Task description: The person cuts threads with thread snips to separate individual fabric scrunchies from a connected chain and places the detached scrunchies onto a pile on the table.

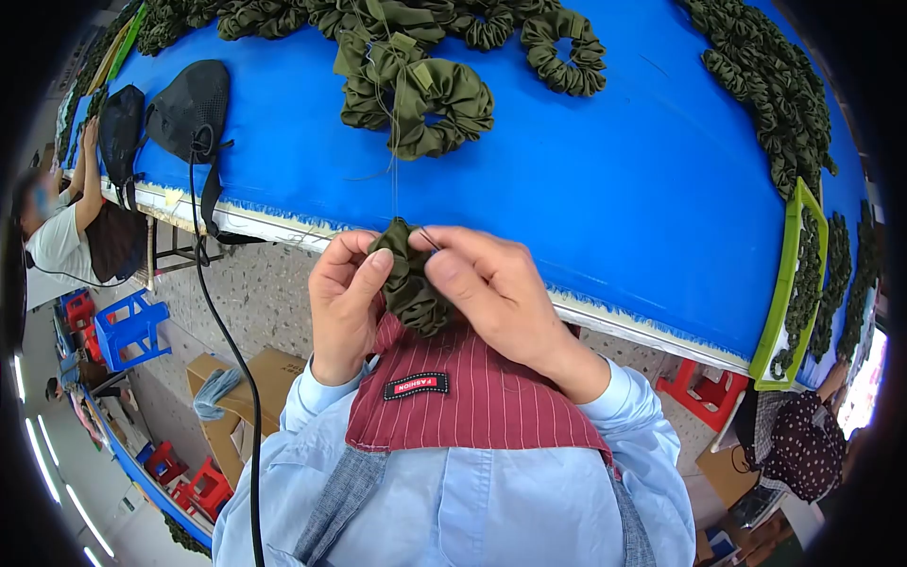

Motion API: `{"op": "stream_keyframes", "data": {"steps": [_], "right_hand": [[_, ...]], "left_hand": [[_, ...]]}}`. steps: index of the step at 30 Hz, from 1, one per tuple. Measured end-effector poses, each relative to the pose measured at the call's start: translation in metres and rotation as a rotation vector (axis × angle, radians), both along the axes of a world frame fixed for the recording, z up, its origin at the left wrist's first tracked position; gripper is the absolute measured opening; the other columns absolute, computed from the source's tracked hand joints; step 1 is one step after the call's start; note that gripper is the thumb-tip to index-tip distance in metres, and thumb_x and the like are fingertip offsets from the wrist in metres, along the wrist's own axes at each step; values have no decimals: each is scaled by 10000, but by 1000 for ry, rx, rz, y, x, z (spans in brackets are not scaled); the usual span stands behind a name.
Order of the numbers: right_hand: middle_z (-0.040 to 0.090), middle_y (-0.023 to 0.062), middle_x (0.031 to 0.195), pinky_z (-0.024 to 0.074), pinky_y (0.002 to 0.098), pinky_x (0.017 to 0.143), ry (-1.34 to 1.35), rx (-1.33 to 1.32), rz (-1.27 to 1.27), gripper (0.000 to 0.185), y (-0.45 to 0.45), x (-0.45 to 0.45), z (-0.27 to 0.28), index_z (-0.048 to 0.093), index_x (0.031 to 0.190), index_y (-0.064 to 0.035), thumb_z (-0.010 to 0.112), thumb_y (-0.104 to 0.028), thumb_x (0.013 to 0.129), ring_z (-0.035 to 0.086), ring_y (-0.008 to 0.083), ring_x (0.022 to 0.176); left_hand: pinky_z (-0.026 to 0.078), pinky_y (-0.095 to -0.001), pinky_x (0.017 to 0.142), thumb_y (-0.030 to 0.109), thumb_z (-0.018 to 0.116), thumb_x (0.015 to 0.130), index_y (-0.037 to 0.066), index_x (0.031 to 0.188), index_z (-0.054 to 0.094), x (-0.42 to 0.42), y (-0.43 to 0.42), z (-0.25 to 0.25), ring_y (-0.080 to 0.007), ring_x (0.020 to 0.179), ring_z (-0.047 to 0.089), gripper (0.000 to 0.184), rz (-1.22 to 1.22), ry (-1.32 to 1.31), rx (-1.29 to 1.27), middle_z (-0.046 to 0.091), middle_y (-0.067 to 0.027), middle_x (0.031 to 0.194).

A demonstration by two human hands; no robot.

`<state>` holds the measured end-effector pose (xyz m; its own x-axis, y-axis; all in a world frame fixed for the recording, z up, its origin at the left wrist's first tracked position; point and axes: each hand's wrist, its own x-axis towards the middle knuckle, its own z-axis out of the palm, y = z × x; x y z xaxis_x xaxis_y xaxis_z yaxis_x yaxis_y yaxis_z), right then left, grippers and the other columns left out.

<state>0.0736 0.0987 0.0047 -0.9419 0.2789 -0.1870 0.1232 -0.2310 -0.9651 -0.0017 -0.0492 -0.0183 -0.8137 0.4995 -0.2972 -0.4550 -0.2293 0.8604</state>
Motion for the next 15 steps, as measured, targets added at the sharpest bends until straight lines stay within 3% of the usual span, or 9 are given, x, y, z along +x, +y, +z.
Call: {"op": "stream_keyframes", "data": {"steps": [1,5,15], "right_hand": [[588,-8,708,339,212,520,-1,-1,0,208,2,-1,0,641,1012,28,588,-107,863,434,76,578],[596,29,681,344,240,495,-12,559,77,215,14,-9,0,647,1010,30,611,-100,843,456,118,536],[632,60,691,336,225,473,8,576,105,172,15,-19,-7,673,951,31,628,-69,820,459,106,523]], "left_hand": [[408,-167,659,-4,576,852,9,986,556,0,-1,1,-60,721,492,136,0,-1,-1,574,-24,838],[410,-162,658,-8,570,850,-2,1001,563,-1,-2,2,-60,724,499,151,3,15,-27,588,-34,863],[413,-163,665,-13,556,853,-16,1034,576,-1,-2,2,-61,732,502,182,-4,21,-40,596,-37,877]]}}
